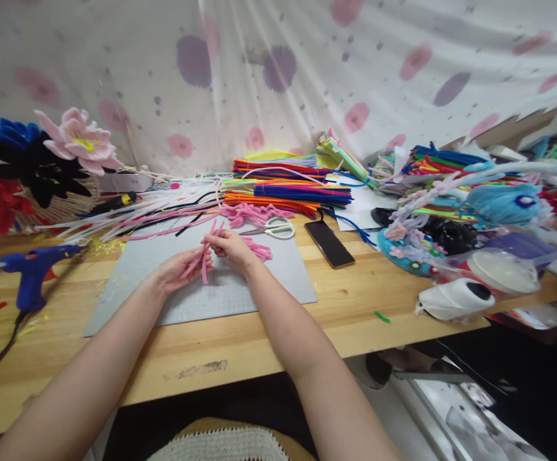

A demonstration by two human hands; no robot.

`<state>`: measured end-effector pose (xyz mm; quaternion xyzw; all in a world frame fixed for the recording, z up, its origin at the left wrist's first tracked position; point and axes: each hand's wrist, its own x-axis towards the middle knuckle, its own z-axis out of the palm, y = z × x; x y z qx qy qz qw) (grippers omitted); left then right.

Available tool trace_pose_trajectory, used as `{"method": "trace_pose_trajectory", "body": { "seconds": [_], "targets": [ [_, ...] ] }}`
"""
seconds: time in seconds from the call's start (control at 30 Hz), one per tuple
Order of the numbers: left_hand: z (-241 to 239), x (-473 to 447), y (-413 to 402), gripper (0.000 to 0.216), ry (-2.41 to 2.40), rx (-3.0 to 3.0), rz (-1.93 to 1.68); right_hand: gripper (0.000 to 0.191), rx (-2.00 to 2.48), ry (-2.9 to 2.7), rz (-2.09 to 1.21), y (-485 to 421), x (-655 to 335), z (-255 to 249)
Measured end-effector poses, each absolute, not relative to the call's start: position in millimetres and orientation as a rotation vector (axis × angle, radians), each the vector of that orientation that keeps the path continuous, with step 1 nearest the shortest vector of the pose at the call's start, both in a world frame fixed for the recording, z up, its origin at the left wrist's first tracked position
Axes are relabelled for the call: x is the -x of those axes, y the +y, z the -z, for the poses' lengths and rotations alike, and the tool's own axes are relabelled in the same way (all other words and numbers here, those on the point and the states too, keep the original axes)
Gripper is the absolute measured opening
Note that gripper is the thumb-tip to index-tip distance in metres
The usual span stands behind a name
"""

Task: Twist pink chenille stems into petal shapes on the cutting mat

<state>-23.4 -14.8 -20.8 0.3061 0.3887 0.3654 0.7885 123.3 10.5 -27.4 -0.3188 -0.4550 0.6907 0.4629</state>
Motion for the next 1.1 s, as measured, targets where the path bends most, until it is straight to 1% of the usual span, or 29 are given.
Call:
{"method": "trace_pose_trajectory", "body": {
  "seconds": [0.13,0.2,0.37,0.47,0.63,0.8,0.9,0.93,1.0,1.1],
  "targets": [
    [20,21,-16,0.007,0.924,-0.697,-0.869,0.029,0.821,-1.088,-1.652,14,-121,30],
    [20,19,-17,0.006,0.940,-0.747,-0.888,0.028,0.837,-1.053,-1.648,15,-120,31],
    [21,17,-18,0.023,1.022,-1.038,-0.992,0.023,0.849,-0.956,-1.702,17,-116,35],
    [21,17,-20,0.029,1.072,-1.157,-1.054,0.024,0.851,-0.926,-1.709,17,-117,35],
    [24,19,-21,0.037,1.031,-1.105,-1.080,0.029,0.876,-0.943,-1.651,15,-121,31],
    [28,22,-19,0.039,1.011,-1.088,-1.049,0.032,0.872,-1.040,-1.570,13,-119,32],
    [27,21,-19,0.039,1.075,-1.108,-1.067,0.039,0.909,-1.053,-1.426,15,-115,37],
    [25,20,-20,0.039,1.112,-1.119,-1.094,0.038,0.935,-1.071,-1.348,16,-114,38],
    [24,19,-20,0.039,1.181,-1.127,-1.161,0.030,1.002,-1.160,-1.137,18,-114,41],
    [24,19,-20,0.037,1.241,-1.120,-1.223,0.013,1.085,-1.449,-0.748,18,-116,39]
  ]
}}
